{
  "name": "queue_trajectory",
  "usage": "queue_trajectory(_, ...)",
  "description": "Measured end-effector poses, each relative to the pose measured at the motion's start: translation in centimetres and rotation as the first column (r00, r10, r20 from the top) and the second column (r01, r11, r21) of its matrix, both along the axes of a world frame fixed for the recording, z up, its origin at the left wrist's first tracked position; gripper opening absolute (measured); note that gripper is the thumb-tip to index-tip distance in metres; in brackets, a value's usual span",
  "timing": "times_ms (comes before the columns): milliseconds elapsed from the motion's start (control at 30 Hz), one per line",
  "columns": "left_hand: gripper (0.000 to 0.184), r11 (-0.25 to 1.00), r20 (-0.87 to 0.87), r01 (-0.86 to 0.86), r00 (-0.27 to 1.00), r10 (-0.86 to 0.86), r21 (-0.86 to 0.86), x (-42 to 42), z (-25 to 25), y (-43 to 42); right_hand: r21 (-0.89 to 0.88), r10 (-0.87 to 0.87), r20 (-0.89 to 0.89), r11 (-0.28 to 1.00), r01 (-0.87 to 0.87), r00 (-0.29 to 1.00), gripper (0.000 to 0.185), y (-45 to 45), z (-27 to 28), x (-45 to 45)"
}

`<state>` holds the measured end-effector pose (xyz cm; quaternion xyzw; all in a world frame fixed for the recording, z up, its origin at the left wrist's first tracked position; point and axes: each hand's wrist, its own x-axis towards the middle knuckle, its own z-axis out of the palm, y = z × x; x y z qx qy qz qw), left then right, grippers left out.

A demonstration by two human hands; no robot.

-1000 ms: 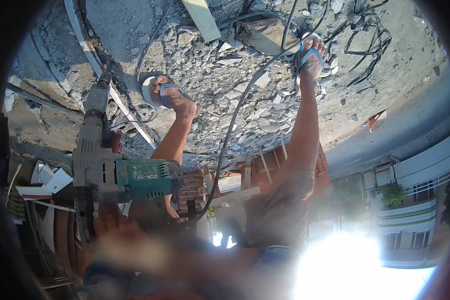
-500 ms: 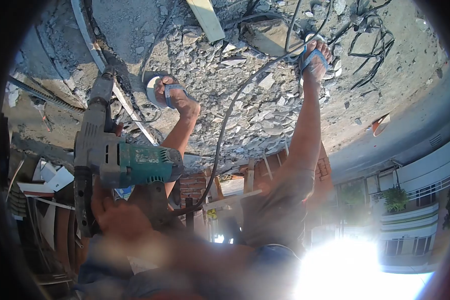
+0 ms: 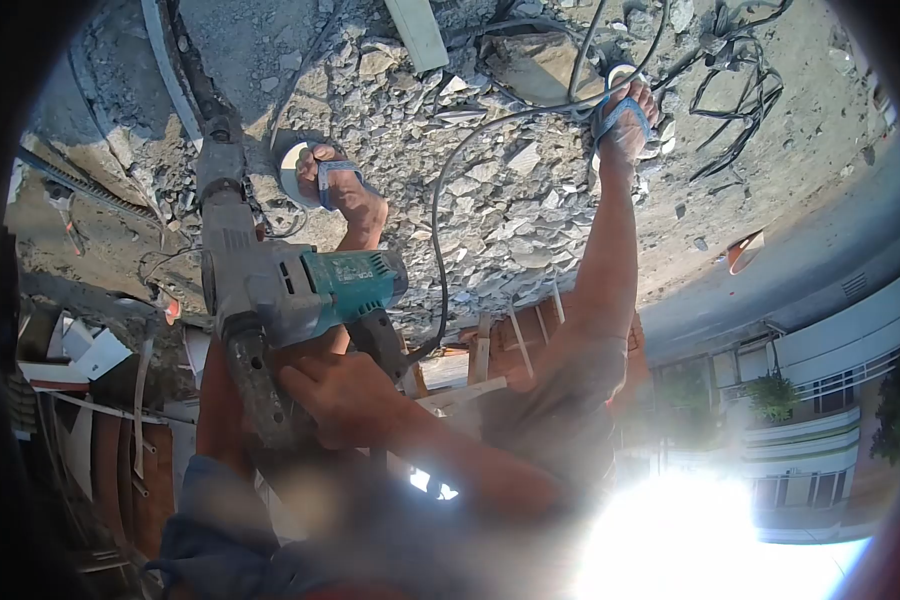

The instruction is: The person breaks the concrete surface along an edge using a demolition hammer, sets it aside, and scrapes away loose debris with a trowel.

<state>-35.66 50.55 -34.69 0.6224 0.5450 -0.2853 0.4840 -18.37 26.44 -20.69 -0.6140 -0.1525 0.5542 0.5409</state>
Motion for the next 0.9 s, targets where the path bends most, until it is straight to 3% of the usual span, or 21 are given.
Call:
queue_trajectory(167,0.038,0.998,-0.038,-0.034,0.999,0.036,0.049,-4.8,-3.9,-0.7,0.030,-0.036,0.074,0.999,0.034,0.997,0.051,-3.6,-3.4,-2.9)
queue_trajectory(233,0.039,0.997,-0.049,-0.034,0.998,0.037,0.064,-5.9,-5.2,-0.9,0.011,0.077,0.140,0.997,-0.079,0.987,0.052,-4.9,-4.9,-4.0)
queue_trajectory(367,0.040,0.997,-0.078,-0.047,0.996,0.052,0.057,-6.7,-7.1,-0.8,-0.021,0.054,0.182,0.998,-0.051,0.982,0.049,-6.0,-6.4,-4.8)
queue_trajectory(433,0.037,0.993,0.014,-0.094,0.996,0.093,0.072,-6.6,-8.1,-1.0,-0.043,0.039,0.209,0.999,-0.031,0.977,0.050,-6.2,-6.8,-4.1)
queue_trajectory(500,0.034,0.988,0.109,-0.056,0.993,0.040,0.144,-5.4,-8.0,-1.8,-0.062,0.050,0.240,0.997,-0.036,0.969,0.052,-6.4,-7.0,-2.9)
queue_trajectory(567,0.029,0.995,0.178,0.080,0.980,-0.089,0.059,-3.0,-7.4,-1.5,-0.064,0.072,0.233,0.996,-0.059,0.970,0.053,-6.6,-7.2,-2.4)
queue_trajectory(667,0.028,0.993,0.146,0.107,0.983,-0.111,0.040,1.0,-4.7,-1.9,-0.094,0.074,0.190,0.994,-0.057,0.979,0.054,-6.2,-6.4,-1.9)
queue_trajectory(800,0.026,0.998,0.146,0.068,0.987,-0.065,-0.017,3.2,-2.3,-0.8,-0.106,-0.032,0.009,0.994,0.033,0.999,0.054,-3.5,-3.6,1.6)
queue_trajectory(867,0.025,0.999,0.165,0.023,0.986,-0.016,-0.043,3.6,-0.6,-0.1,-0.086,-0.237,-0.050,0.969,0.233,0.970,0.053,-0.6,-1.7,4.3)
queue_trajectory(900,0.024,0.998,0.176,-0.001,0.984,0.011,-0.058,3.8,0.3,0.1,-0.090,-0.231,-0.049,0.970,0.226,0.972,0.053,0.5,-0.7,6.3)
